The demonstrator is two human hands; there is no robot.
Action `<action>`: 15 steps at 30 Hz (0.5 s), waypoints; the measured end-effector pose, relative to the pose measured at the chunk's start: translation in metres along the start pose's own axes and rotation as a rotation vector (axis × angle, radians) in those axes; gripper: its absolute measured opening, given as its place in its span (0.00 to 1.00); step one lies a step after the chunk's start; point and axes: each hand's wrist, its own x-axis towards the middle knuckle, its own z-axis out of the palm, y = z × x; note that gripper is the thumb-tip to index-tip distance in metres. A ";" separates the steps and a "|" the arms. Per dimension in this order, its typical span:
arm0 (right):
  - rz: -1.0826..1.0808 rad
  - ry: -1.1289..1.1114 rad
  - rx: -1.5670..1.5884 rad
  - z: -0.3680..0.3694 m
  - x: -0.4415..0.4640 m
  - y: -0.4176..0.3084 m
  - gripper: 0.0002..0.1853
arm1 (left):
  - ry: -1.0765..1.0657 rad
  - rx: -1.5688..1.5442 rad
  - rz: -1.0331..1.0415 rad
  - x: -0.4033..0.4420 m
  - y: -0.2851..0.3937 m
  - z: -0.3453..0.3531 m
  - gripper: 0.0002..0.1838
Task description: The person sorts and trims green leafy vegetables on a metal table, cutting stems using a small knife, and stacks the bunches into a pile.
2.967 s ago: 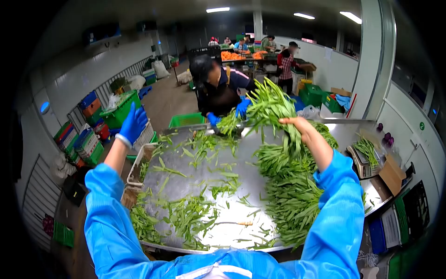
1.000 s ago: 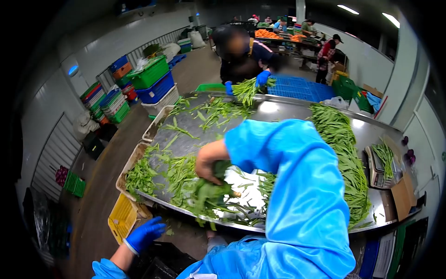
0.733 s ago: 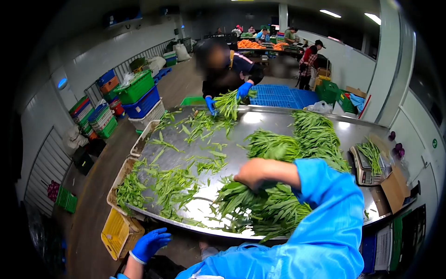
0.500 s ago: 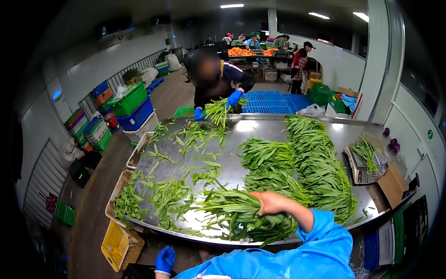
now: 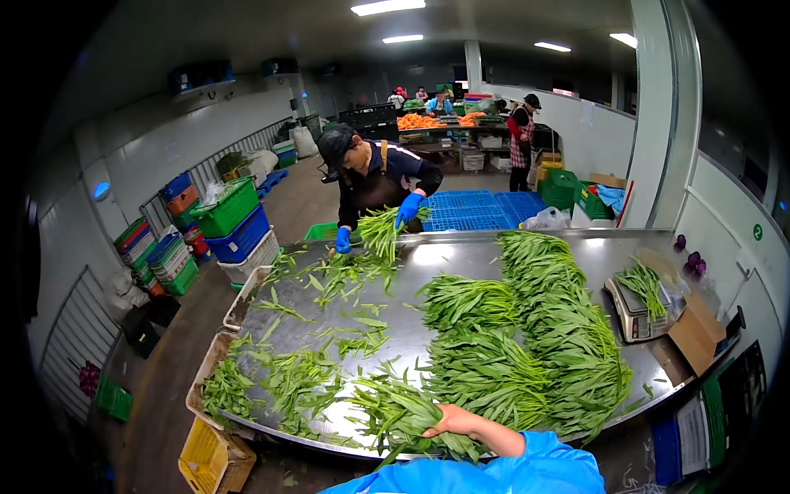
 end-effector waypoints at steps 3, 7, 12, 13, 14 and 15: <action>-0.016 -0.019 0.002 0.000 0.007 0.005 0.41 | -0.002 0.041 0.003 0.002 0.008 -0.004 0.16; -0.029 -0.003 0.006 0.001 0.009 0.002 0.40 | -0.007 0.081 -0.010 0.004 0.007 -0.008 0.16; -0.027 -0.036 -0.023 0.007 0.005 -0.007 0.38 | -0.019 0.166 0.001 0.004 0.011 -0.015 0.16; -0.024 -0.033 -0.038 0.007 0.006 -0.004 0.37 | -0.024 0.184 0.004 0.004 0.013 -0.016 0.16; -0.023 -0.050 -0.027 0.006 0.008 -0.002 0.37 | -0.027 0.202 0.008 0.004 0.014 -0.017 0.16; -0.022 -0.069 -0.014 0.005 0.011 0.000 0.37 | -0.031 0.223 0.013 0.003 0.015 -0.018 0.16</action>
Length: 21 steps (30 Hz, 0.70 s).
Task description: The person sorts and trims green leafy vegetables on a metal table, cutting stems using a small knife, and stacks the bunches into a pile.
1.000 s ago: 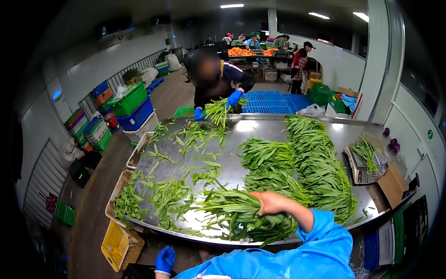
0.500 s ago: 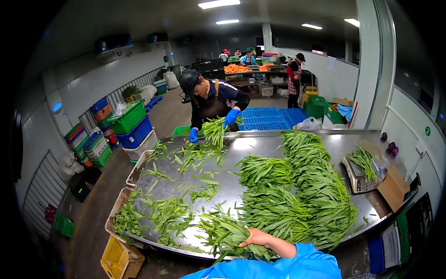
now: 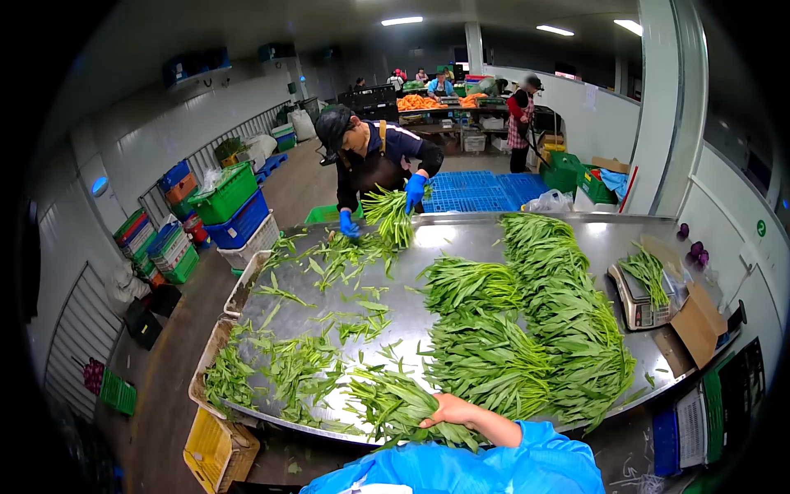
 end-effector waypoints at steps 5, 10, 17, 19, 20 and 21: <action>-0.012 -0.006 -0.005 0.006 0.008 0.008 0.38 | -0.017 0.100 0.016 0.003 0.004 -0.011 0.16; 0.032 0.001 -0.032 0.015 0.014 0.000 0.37 | -0.051 0.218 0.026 0.016 0.008 -0.029 0.17; 0.020 0.087 0.103 0.047 0.051 -0.016 0.38 | -0.116 0.412 0.037 0.045 0.016 -0.077 0.17; 0.004 0.113 0.066 0.053 0.051 -0.032 0.37 | -0.137 0.463 0.041 0.054 0.019 -0.088 0.17; -0.019 0.124 0.084 0.058 0.053 -0.031 0.37 | -0.149 0.491 0.043 0.060 0.021 -0.092 0.17; -0.047 0.142 0.098 0.062 0.054 -0.030 0.37 | -0.161 0.514 0.047 0.066 0.023 -0.095 0.17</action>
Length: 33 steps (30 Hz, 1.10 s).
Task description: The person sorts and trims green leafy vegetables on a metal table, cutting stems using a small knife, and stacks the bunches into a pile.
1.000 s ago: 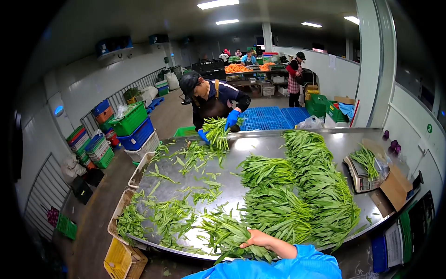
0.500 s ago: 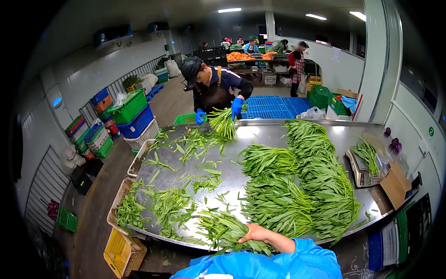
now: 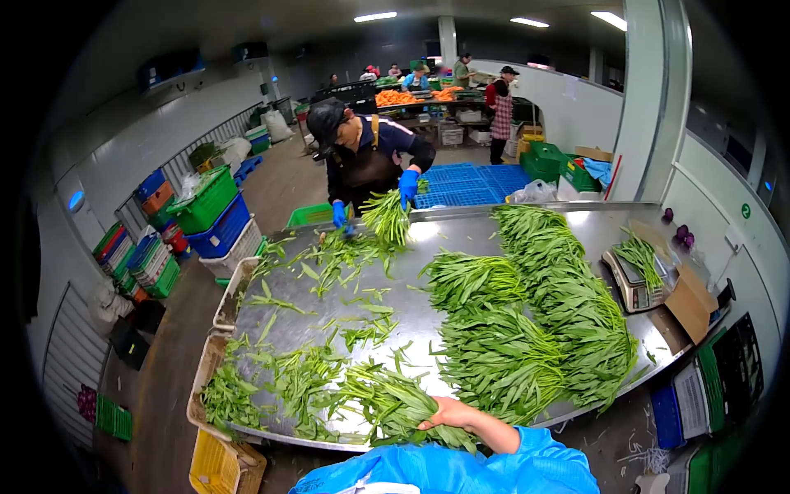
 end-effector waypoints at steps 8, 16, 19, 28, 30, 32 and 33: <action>0.034 0.151 0.073 0.006 0.010 0.015 0.37 | -0.072 0.138 -0.009 0.032 -0.006 -0.038 0.18; 0.031 0.166 0.119 0.013 0.022 -0.004 0.39 | -0.172 0.223 -0.031 0.046 -0.030 -0.047 0.18; 0.013 0.176 0.044 0.014 0.028 -0.016 0.38 | -0.255 0.252 -0.026 0.047 -0.049 -0.038 0.18; 0.020 0.183 0.020 0.019 0.040 -0.003 0.38 | 0.051 0.585 0.251 0.049 -0.038 -0.047 0.19; 0.024 0.188 0.027 0.018 0.042 -0.004 0.38 | 0.088 0.252 0.258 0.039 0.014 -0.054 0.18; 0.065 0.202 0.047 0.024 0.039 -0.002 0.36 | 0.103 -0.156 0.345 0.055 0.014 -0.039 0.14; 0.071 0.191 0.079 0.023 0.041 0.000 0.37 | 0.037 -0.439 0.340 0.074 0.013 -0.027 0.13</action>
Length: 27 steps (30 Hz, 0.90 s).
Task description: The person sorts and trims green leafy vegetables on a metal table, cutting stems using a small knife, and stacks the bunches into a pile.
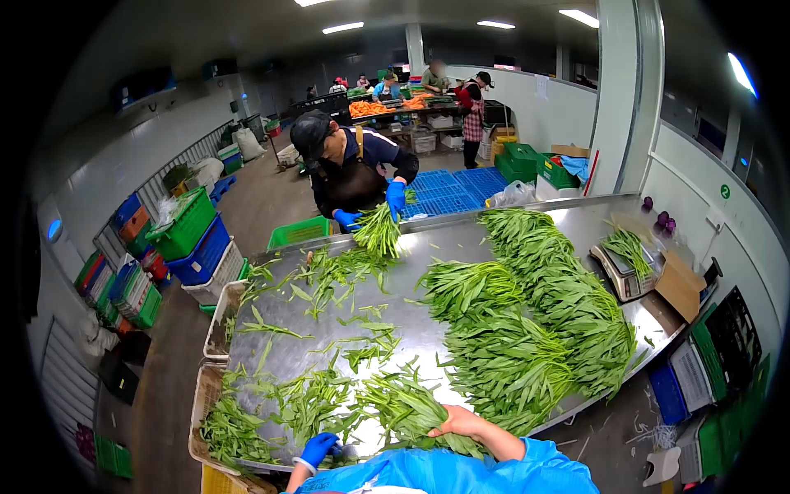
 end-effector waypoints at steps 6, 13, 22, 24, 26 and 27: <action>-0.121 -0.052 -0.101 0.002 0.008 -0.014 0.39 | -0.266 -0.845 -0.210 0.017 0.059 0.064 0.23; -0.212 -0.091 -0.427 0.009 0.012 -0.028 0.43 | -0.006 1.106 0.826 0.035 0.100 0.078 0.17; -0.195 -0.149 -0.423 0.008 0.030 -0.017 0.42 | -0.014 0.950 0.645 0.030 0.103 0.073 0.15; -0.214 -0.140 -0.453 0.005 0.031 -0.019 0.42 | -0.063 1.084 0.591 0.046 0.087 0.066 0.15; -0.216 -0.125 -0.499 0.000 0.031 -0.026 0.42 | -0.124 0.335 0.399 0.094 0.020 0.065 0.15; -0.217 -0.117 -0.519 -0.001 0.032 -0.029 0.42 | -0.094 0.313 0.416 0.094 0.021 0.067 0.14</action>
